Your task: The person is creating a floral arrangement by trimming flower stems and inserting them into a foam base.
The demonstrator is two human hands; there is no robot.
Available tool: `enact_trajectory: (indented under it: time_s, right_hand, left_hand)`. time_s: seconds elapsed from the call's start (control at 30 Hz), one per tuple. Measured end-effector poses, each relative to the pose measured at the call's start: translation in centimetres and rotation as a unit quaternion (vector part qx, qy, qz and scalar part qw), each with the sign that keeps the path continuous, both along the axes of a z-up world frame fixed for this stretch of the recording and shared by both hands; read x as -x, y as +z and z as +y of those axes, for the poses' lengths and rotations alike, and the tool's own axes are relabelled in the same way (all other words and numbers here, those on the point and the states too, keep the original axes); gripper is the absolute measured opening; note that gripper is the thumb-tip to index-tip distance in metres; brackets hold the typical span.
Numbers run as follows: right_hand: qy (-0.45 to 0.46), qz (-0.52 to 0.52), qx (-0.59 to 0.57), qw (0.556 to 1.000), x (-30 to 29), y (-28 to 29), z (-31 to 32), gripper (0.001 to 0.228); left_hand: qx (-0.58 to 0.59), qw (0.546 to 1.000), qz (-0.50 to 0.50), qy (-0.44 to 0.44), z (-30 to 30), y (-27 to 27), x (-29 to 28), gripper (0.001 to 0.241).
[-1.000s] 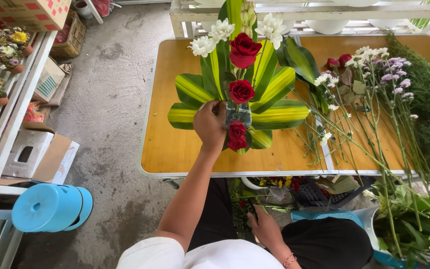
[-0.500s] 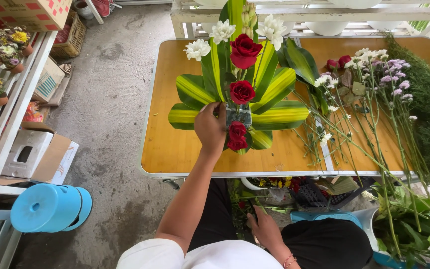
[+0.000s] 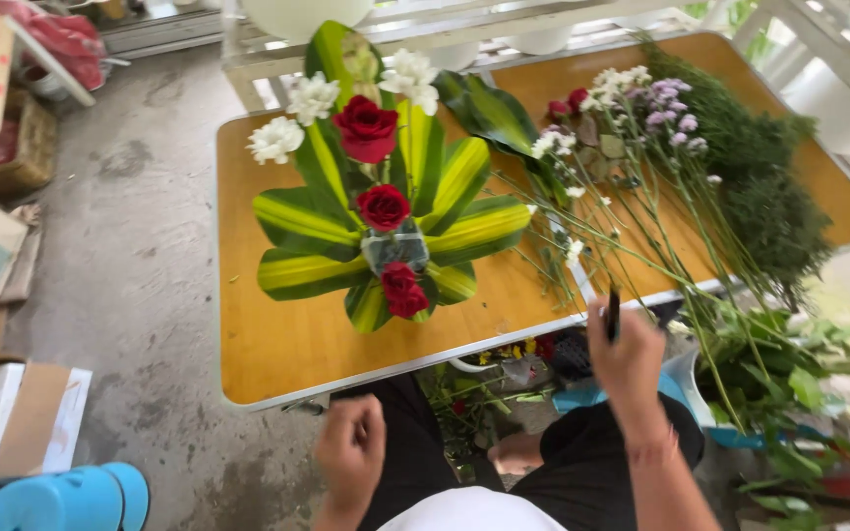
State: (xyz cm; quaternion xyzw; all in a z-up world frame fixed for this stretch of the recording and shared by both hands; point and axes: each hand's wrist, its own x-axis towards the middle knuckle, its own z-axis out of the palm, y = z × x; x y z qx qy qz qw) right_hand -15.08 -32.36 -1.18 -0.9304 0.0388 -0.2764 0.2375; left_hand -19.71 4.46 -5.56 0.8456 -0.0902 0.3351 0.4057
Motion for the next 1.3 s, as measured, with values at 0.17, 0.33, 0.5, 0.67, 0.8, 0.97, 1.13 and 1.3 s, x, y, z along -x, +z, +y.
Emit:
enact_trajectory:
  time_s: [0.17, 0.33, 0.5, 0.67, 0.8, 0.97, 1.13, 1.3]
  right_hand:
    - [-0.068, 0.044, 0.034, 0.996, -9.0, -1.9, -7.6, 0.014]
    - [-0.060, 0.080, 0.044, 0.994, -15.2, -1.0, -9.3, 0.012]
    - [-0.074, 0.323, 0.016, 0.943, -19.7, 1.9, -5.8, 0.027]
    - [-0.050, 0.355, 0.026, 0.933, -21.5, -0.3, -6.1, 0.014]
    - [-0.051, 0.402, -0.034, 0.914, -21.2, 1.0, -6.2, 0.019]
    - [-0.018, 0.378, -0.166, 0.911, -20.5, 3.2, -6.4, 0.014]
    - [-0.022, 0.253, -0.274, 0.928, -19.5, 3.4, -7.0, 0.010]
    - [-0.068, 0.220, -0.295, 0.928, -18.7, 4.4, -7.1, 0.011]
  left_hand:
    - [-0.094, 0.972, 0.179, -0.122, 1.2, -8.7, 4.2, 0.008]
    - [-0.115, 0.969, 0.203, -0.082, 1.1, -11.4, 4.1, 0.006]
    - [-0.125, 0.959, 0.248, -0.063, 0.8, -12.2, 3.8, 0.008]
    - [-0.143, 0.944, 0.296, -0.031, 0.6, -13.3, 3.7, 0.008]
    - [-0.142, 0.934, 0.329, -0.017, 0.5, -13.2, 3.4, 0.008]
    - [-0.161, 0.930, 0.332, -0.009, 0.1, -13.2, 3.2, 0.005]
    - [-0.160, 0.938, 0.308, -0.003, -0.2, -13.1, 3.0, 0.004]
    - [-0.167, 0.934, 0.315, -0.007, -0.4, -12.9, 2.6, 0.005]
